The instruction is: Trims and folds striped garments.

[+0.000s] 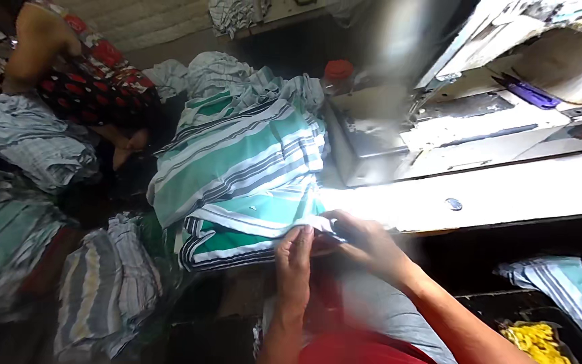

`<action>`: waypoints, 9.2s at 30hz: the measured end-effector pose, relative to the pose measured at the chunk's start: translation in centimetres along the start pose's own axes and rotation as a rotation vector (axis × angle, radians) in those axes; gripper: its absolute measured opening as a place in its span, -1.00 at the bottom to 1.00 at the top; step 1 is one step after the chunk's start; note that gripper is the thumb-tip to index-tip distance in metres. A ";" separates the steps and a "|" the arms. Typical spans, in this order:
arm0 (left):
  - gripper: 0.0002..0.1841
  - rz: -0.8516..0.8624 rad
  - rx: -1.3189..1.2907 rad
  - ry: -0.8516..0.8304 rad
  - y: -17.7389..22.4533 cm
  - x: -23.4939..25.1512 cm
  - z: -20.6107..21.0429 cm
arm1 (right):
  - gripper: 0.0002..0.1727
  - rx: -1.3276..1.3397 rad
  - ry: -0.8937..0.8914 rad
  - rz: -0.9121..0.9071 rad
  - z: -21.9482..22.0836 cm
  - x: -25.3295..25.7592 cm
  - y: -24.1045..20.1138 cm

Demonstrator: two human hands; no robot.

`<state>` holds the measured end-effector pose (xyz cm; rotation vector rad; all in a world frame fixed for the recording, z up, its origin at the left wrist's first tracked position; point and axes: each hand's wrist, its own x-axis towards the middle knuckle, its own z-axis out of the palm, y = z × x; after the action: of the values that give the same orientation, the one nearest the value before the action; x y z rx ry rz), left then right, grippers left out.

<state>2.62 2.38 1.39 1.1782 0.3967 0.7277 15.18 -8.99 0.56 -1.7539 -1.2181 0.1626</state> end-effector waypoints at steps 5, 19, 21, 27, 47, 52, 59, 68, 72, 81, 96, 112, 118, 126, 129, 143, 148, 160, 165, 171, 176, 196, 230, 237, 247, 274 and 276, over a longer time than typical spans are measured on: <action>-0.64 0.538 0.844 0.125 1.2 0.0 -3.3 | -0.75 0.056 0.135 -0.110 -1.4 3.5 -0.9; -0.18 0.466 0.399 0.560 11.2 1.3 -17.3 | -0.65 0.832 0.420 0.083 -5.1 21.0 -3.3; -0.21 0.583 0.392 0.678 11.3 1.0 -17.7 | -0.61 0.853 0.496 0.002 -4.6 21.4 -3.0; -0.52 0.149 0.241 0.917 3.4 -1.6 -15.8 | -0.74 0.326 0.056 -0.136 2.5 18.4 -4.4; -0.80 0.601 0.797 0.650 -1.7 -5.3 -12.0 | -0.72 -0.070 0.023 -0.277 7.1 34.3 -6.5; -0.52 0.102 -0.323 0.642 -0.4 -4.2 -10.8 | -0.73 -0.185 -0.174 -0.127 12.1 31.6 -1.0; -0.54 -0.209 -0.796 0.541 1.3 -3.2 -11.7 | -0.68 -0.226 -0.070 -0.159 12.1 30.7 -1.7; -0.85 0.403 0.330 0.994 2.2 -4.9 -17.5 | -0.69 0.032 -0.373 -0.059 8.8 30.2 -4.2; -0.93 0.330 0.097 0.975 2.6 -4.8 -16.7 | -0.35 0.187 -0.215 -0.027 7.0 29.3 -4.6; -0.92 0.223 -0.121 0.787 4.6 -3.0 -14.2 | -0.62 0.271 -0.333 -0.259 10.9 13.5 -9.5; -0.84 0.565 1.199 0.753 2.6 -5.6 -17.5 | -0.78 -0.326 0.010 -0.639 4.2 10.3 -3.2; -0.80 0.579 0.763 0.625 3.3 -2.4 -11.1 | -0.91 0.340 -0.252 -0.270 4.4 12.4 -6.1; -0.69 0.377 0.432 0.515 2.8 -2.4 -10.6 | -0.62 -0.033 -0.646 -0.466 7.8 13.8 -4.2; -0.36 -0.229 -0.567 0.451 0.3 -3.6 -11.1 | -0.82 0.209 -0.622 -0.286 9.3 13.8 -2.5; -0.49 -0.079 -0.500 0.586 0.1 -3.0 -10.7 | -0.87 0.262 -0.638 -0.233 8.6 14.0 -3.2; -0.91 0.223 -0.336 0.801 0.8 -1.2 -10.1 | -0.52 -0.023 -0.609 -0.216 10.7 13.5 -6.6; -0.88 0.166 -0.450 0.835 1.4 -1.7 -9.9 | -0.72 -0.201 -0.453 -0.186 11.6 13.8 -5.8; -0.74 0.081 -0.455 0.796 1.9 -1.7 -9.8 | -0.47 -0.173 -0.688 -0.437 8.6 13.3 -5.7; -0.72 0.082 -0.459 0.804 2.1 -1.9 -9.8 | -0.45 -0.242 -0.702 -0.348 8.5 13.0 -6.1; -0.74 0.103 -0.454 0.795 2.2 -1.9 -9.9 | -0.40 -0.241 -0.661 -0.341 8.9 13.1 -5.5; -0.74 0.118 -0.444 0.806 2.3 -1.9 -9.9 | -0.37 -0.201 -0.690 -0.342 9.4 13.7 -5.4; -0.83 0.148 -0.299 0.798 2.5 -2.4 -10.0 | -0.48 -0.107 -0.702 -0.446 10.8 14.1 -5.3; -0.85 0.083 -0.741 0.863 1.7 -2.9 -10.8 | -0.40 -0.261 -0.729 -0.354 11.8 13.5 -7.0; -0.86 0.136 -0.738 0.843 1.7 -2.9 -10.5 | -0.36 -0.360 -0.676 -0.458 11.4 13.1 -7.2; -0.85 0.198 -0.689 0.821 1.7 -2.8 -10.3 | -0.38 -0.360 -0.626 -0.485 12.0 12.8 -7.4; -0.85 0.232 -0.601 0.775 1.0 -2.6 -10.0 | -0.45 -0.387 -0.623 -0.525 13.3 12.6 -9.0; -0.86 0.219 -0.614 0.778 1.1 -2.7 -10.0 | -0.46 -0.380 -0.634 -0.495 13.3 12.5 -9.1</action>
<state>-5.95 7.60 -1.33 0.3217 0.6300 1.3839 7.74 9.43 5.21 -1.7016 -2.2295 0.2108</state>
